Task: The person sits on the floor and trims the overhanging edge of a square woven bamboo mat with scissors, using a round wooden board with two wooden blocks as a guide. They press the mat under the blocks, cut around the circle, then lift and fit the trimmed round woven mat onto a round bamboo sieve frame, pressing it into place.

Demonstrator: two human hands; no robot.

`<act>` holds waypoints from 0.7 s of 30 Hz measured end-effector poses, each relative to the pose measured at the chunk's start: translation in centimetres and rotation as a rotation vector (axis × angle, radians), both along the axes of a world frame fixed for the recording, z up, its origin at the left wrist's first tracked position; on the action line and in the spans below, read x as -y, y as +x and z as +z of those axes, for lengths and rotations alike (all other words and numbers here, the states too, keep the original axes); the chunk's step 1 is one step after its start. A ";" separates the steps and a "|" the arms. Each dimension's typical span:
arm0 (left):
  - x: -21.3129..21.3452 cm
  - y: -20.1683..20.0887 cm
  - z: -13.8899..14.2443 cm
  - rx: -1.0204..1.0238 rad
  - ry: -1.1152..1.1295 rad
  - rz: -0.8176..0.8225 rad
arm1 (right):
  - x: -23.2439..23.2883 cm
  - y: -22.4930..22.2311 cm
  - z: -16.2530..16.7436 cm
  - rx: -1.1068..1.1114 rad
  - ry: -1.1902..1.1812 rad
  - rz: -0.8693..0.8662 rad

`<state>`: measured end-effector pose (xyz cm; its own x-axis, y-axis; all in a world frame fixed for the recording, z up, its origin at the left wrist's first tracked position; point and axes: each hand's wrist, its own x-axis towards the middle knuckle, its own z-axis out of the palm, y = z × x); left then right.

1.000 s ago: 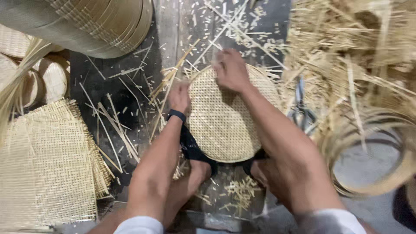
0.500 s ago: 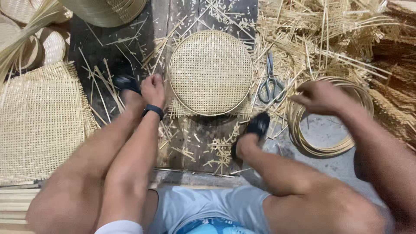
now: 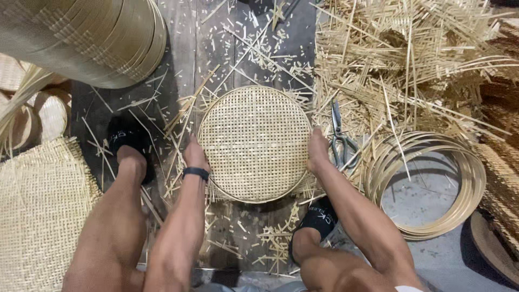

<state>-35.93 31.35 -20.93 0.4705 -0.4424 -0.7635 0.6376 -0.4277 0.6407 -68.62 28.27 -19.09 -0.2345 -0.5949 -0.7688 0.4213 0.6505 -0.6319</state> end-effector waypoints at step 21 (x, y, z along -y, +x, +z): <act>-3.7 -1.5 -1.6 0.628 -0.116 -0.559 | -7.3 -6.5 2.3 -0.938 -0.364 0.658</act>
